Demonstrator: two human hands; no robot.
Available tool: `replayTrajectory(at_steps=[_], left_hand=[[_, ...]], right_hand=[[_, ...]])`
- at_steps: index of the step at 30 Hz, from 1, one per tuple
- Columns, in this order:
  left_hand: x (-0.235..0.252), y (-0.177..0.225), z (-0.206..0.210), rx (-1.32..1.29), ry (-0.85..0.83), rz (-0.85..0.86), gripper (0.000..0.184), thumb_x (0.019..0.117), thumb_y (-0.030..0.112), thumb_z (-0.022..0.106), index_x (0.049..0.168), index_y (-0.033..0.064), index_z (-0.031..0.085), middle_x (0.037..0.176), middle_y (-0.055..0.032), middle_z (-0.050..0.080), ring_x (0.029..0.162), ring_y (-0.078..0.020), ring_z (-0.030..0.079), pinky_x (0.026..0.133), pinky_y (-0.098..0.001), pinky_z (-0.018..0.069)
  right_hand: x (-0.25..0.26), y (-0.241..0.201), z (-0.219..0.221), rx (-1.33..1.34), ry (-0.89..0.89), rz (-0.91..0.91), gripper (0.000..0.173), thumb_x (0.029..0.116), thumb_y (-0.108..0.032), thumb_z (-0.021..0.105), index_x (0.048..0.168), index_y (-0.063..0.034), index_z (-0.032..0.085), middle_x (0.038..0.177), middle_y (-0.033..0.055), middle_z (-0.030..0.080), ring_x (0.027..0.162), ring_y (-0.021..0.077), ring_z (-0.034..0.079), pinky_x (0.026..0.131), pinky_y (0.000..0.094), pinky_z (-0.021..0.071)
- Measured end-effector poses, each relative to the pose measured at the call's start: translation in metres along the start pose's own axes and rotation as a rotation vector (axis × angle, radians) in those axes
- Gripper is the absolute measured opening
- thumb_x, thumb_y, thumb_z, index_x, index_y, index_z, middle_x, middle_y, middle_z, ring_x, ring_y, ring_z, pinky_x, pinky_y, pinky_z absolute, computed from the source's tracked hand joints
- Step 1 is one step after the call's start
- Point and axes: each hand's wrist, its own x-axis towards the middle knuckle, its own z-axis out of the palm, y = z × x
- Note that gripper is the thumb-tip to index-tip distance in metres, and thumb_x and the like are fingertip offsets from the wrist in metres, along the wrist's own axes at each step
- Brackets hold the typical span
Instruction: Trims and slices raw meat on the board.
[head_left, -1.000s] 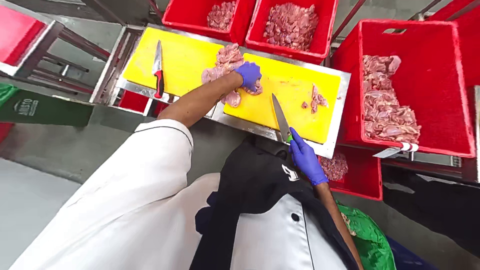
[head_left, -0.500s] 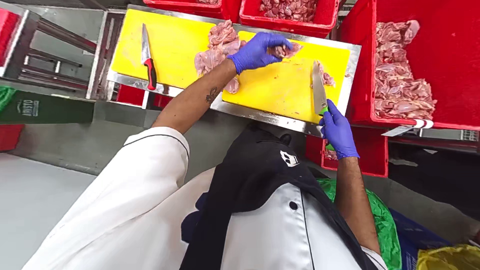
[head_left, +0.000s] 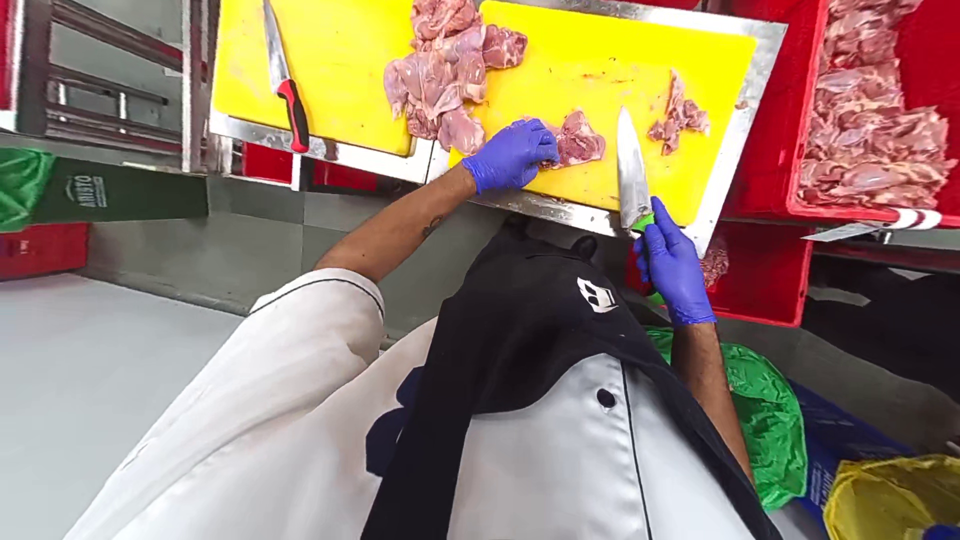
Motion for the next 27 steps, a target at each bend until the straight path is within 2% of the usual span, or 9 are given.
replayTrajectory(at_steps=[2, 4, 7, 11, 14, 17, 21, 24, 27], left_hand=[[0.011, -0.002, -0.01, -0.077, -0.012, -0.028, 0.028, 0.0891, 0.024, 0.063, 0.112, 0.0138, 0.076, 0.115, -0.0076, 0.073, 0.116, -0.0289, 0.064, 0.101, -0.0514, 0.049], [0.032, -0.006, -0.021, -0.163, 0.022, -0.067, 0.031, 0.0953, 0.026, 0.063, 0.121, 0.0126, 0.074, 0.117, -0.0078, 0.074, 0.115, -0.026, 0.067, 0.102, -0.0484, 0.0519], [0.078, -0.011, -0.025, -0.035, -0.15, -0.052, 0.05, 0.0923, 0.023, 0.068, 0.141, 0.0143, 0.06, 0.133, -0.0107, 0.066, 0.13, -0.0345, 0.057, 0.108, -0.0553, 0.0454], [0.128, 0.013, -0.034, 0.346, -0.619, 0.034, 0.036, 0.0791, 0.024, 0.08, 0.113, 0.0152, 0.073, 0.112, -0.0142, 0.069, 0.119, -0.041, 0.058, 0.103, -0.0626, 0.0406], [0.133, 0.014, -0.048, 0.332, -0.726, 0.091, 0.038, 0.0807, 0.024, 0.082, 0.116, 0.0114, 0.073, 0.119, -0.0185, 0.066, 0.12, -0.042, 0.057, 0.105, -0.0605, 0.0428], [0.135, 0.003, -0.085, 0.057, -0.653, 0.139, 0.027, 0.0903, 0.018, 0.078, 0.114, 0.0052, 0.072, 0.106, -0.0169, 0.072, 0.105, -0.0349, 0.068, 0.095, -0.0569, 0.0515], [0.145, 0.006, -0.144, -0.1, -0.357, 0.176, 0.021, 0.0939, 0.022, 0.073, 0.106, 0.0058, 0.076, 0.098, -0.0112, 0.074, 0.095, -0.0231, 0.07, 0.09, -0.0478, 0.0546], [0.138, 0.01, -0.146, -0.125, -0.12, 0.217, 0.019, 0.0946, 0.021, 0.07, 0.108, 0.0078, 0.076, 0.105, -0.0095, 0.074, 0.102, -0.02, 0.07, 0.096, -0.0423, 0.0543], [0.106, 0.004, -0.088, 0.004, -0.055, 0.265, 0.02, 0.0981, 0.017, 0.064, 0.114, 0.0125, 0.076, 0.118, -0.0121, 0.072, 0.119, -0.0307, 0.064, 0.105, -0.0524, 0.0485]], right_hand=[[0.0, -0.008, -0.005, -0.039, 0.028, -0.026, 0.049, 0.1119, -0.03, 0.037, 0.16, -0.0236, 0.037, 0.081, 0.0018, 0.065, 0.049, 0.0115, 0.053, 0.043, 0.0284, 0.0476], [-0.003, -0.014, -0.008, -0.06, 0.042, -0.052, 0.049, 0.1116, -0.03, 0.038, 0.16, -0.0252, 0.037, 0.082, 0.002, 0.066, 0.05, 0.0117, 0.054, 0.044, 0.0293, 0.0487], [0.0, -0.014, -0.008, -0.069, 0.052, -0.047, 0.049, 0.1118, -0.03, 0.038, 0.16, -0.0273, 0.037, 0.08, 0.0031, 0.066, 0.049, 0.0132, 0.055, 0.044, 0.0303, 0.0499], [0.002, -0.007, -0.004, -0.092, 0.048, -0.045, 0.048, 0.1115, -0.03, 0.038, 0.16, -0.0295, 0.038, 0.081, 0.0027, 0.066, 0.049, 0.013, 0.055, 0.045, 0.0309, 0.0503], [-0.004, -0.002, -0.003, -0.078, 0.041, -0.05, 0.048, 0.1109, -0.031, 0.04, 0.159, -0.0277, 0.039, 0.082, 0.0031, 0.067, 0.05, 0.013, 0.056, 0.045, 0.0311, 0.0505], [-0.011, -0.003, -0.008, -0.062, 0.053, -0.058, 0.049, 0.1104, -0.03, 0.041, 0.159, -0.0256, 0.04, 0.083, 0.0027, 0.066, 0.05, 0.0126, 0.056, 0.044, 0.0301, 0.0505], [-0.012, -0.011, -0.027, -0.061, 0.114, -0.079, 0.048, 0.1101, -0.029, 0.042, 0.158, -0.0247, 0.04, 0.082, 0.0026, 0.066, 0.05, 0.0124, 0.056, 0.044, 0.0299, 0.05], [-0.012, -0.022, -0.041, -0.063, 0.179, -0.112, 0.049, 0.1098, -0.028, 0.042, 0.159, -0.022, 0.039, 0.084, 0.0029, 0.066, 0.05, 0.0119, 0.056, 0.044, 0.0294, 0.051], [-0.014, -0.027, -0.045, -0.007, 0.226, -0.139, 0.049, 0.1099, -0.029, 0.042, 0.158, -0.0219, 0.039, 0.085, 0.0028, 0.066, 0.049, 0.0113, 0.055, 0.043, 0.0283, 0.0508]])
